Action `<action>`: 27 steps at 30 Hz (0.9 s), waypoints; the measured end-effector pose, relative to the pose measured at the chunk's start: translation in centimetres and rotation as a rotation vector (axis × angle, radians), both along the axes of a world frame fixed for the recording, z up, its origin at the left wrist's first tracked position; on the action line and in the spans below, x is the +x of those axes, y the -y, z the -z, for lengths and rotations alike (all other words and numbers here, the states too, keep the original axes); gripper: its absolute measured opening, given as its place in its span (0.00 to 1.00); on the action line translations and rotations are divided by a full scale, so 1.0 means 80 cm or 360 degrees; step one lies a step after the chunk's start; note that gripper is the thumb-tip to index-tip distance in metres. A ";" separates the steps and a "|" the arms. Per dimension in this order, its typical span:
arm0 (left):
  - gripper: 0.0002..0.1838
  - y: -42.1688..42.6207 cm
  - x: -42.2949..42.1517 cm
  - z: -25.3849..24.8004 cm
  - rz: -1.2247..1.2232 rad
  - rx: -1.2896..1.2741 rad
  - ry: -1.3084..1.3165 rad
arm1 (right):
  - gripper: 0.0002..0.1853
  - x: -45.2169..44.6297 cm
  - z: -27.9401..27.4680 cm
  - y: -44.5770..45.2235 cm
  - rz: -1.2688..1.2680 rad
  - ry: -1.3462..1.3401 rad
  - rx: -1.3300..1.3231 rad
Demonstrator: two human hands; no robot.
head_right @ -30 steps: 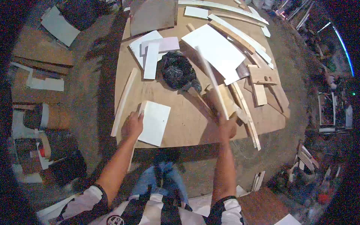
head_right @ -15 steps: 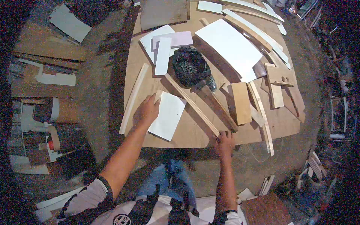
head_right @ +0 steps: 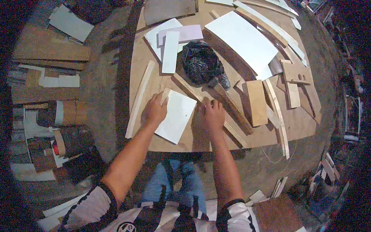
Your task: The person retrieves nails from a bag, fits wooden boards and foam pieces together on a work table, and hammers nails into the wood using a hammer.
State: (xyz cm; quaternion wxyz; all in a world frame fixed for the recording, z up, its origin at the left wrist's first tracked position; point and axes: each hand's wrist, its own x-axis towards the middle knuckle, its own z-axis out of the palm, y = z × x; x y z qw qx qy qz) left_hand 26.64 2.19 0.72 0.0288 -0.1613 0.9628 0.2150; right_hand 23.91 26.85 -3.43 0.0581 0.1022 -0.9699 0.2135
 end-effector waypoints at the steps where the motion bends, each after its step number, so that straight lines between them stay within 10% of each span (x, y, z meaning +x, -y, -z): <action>1: 0.24 0.000 0.001 -0.001 0.0006 0.0001 0.0006 | 0.21 -0.008 -0.006 0.007 -0.0034 0.0086 0.0046; 27: 0.28 0.014 -0.013 -0.002 0.0182 0.0099 0.0138 | 0.23 0.023 -0.007 -0.029 -0.0265 0.0024 -0.0159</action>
